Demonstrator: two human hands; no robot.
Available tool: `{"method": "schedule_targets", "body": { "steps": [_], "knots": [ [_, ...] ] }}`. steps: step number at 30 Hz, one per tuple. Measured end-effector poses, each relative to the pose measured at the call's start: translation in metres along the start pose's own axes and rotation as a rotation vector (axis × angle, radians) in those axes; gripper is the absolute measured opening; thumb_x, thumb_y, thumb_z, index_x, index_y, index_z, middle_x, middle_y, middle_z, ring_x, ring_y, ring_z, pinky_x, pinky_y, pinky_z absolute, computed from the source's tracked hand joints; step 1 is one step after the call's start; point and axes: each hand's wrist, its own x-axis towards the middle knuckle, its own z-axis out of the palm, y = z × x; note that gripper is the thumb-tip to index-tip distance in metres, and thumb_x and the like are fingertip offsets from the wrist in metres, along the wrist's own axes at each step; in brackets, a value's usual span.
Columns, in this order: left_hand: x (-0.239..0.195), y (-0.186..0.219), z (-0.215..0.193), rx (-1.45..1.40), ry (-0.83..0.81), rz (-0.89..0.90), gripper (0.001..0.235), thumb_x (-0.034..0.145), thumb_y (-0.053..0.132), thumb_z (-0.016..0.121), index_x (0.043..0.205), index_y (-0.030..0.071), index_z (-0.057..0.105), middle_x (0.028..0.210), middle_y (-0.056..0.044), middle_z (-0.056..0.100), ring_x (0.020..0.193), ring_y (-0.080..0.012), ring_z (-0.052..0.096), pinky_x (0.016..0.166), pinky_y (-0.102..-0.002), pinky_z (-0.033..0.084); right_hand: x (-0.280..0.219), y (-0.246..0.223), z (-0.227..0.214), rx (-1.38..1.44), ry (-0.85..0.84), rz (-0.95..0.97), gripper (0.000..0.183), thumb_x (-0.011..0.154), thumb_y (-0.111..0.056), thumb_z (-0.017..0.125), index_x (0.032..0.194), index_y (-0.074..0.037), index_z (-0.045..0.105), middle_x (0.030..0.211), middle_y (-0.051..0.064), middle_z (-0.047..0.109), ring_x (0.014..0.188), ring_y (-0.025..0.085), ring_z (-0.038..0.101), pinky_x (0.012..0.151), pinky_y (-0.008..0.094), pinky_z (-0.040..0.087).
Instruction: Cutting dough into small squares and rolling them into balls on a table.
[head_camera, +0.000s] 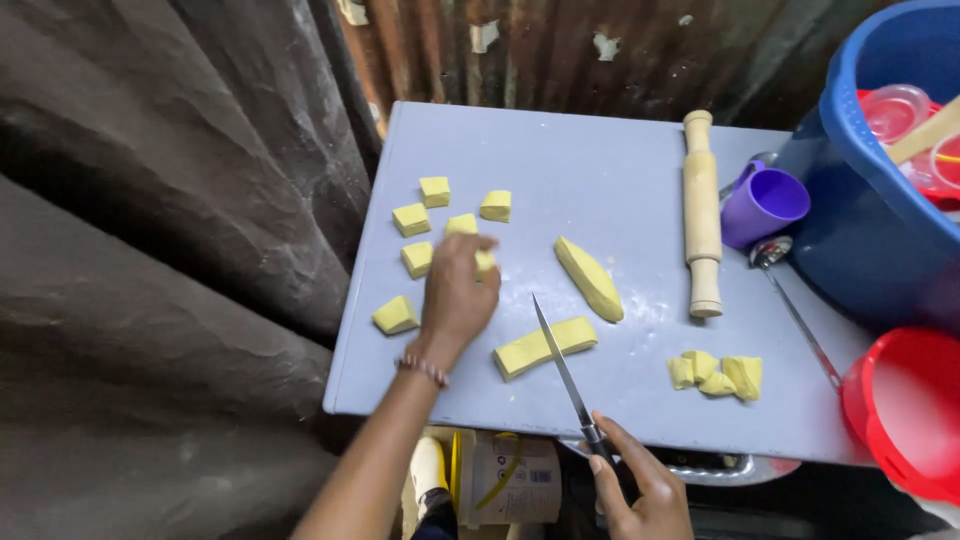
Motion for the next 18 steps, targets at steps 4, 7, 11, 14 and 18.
{"method": "schedule_targets", "body": {
  "steps": [4,7,11,14,18],
  "knots": [
    [-0.1,0.028,-0.012,-0.155,-0.26,-0.19,0.039,0.1,0.024,0.081,0.136,0.012,0.079,0.124,-0.006,0.08,0.12,-0.0279,0.068,0.107,-0.046,0.055,0.018,0.005,0.013,-0.023,-0.062,-0.236,0.05,0.099,-0.029,0.072,0.148,-0.027,0.078,0.145,0.001,0.086,0.061,0.011,0.081,0.049,0.028,0.059],
    [-0.12,0.025,0.004,-0.093,-0.229,-0.123,0.063,0.097,0.031,0.086,0.154,0.011,0.07,0.129,-0.006,0.065,0.123,-0.0315,0.062,0.109,-0.05,0.051,0.022,0.011,0.016,-0.076,-0.132,-0.324,0.05,0.1,-0.029,0.07,0.15,-0.026,0.076,0.151,0.001,0.082,0.055,0.013,0.07,0.05,0.031,0.054],
    [-0.124,0.021,0.015,-0.006,-0.218,-0.127,0.055,0.099,0.034,0.086,0.149,0.014,0.073,0.127,-0.006,0.064,0.119,-0.0307,0.061,0.1,-0.049,0.05,0.005,0.034,0.017,-0.125,-0.065,-0.43,0.048,0.102,-0.024,0.07,0.149,-0.024,0.076,0.144,-0.002,0.085,0.114,0.011,0.086,0.057,0.03,0.061],
    [-0.124,0.019,0.02,0.017,-0.201,-0.096,0.053,0.103,0.038,0.079,0.149,0.014,0.073,0.13,-0.005,0.065,0.12,-0.0306,0.059,0.099,-0.049,0.047,-0.007,0.041,0.019,-0.159,0.081,-0.576,0.044,0.102,-0.016,0.07,0.144,-0.02,0.079,0.13,-0.002,0.089,0.112,0.013,0.087,0.092,0.028,0.064],
    [-0.132,0.014,0.028,0.048,-0.113,-0.041,0.051,0.101,0.033,0.081,0.147,0.014,0.073,0.128,-0.006,0.066,0.116,-0.0311,0.059,0.093,-0.05,0.047,0.013,0.046,0.036,-0.092,0.013,-0.508,0.043,0.104,-0.018,0.069,0.146,-0.015,0.079,0.135,0.004,0.088,0.122,0.018,0.085,0.104,0.032,0.061]
  ]
}}
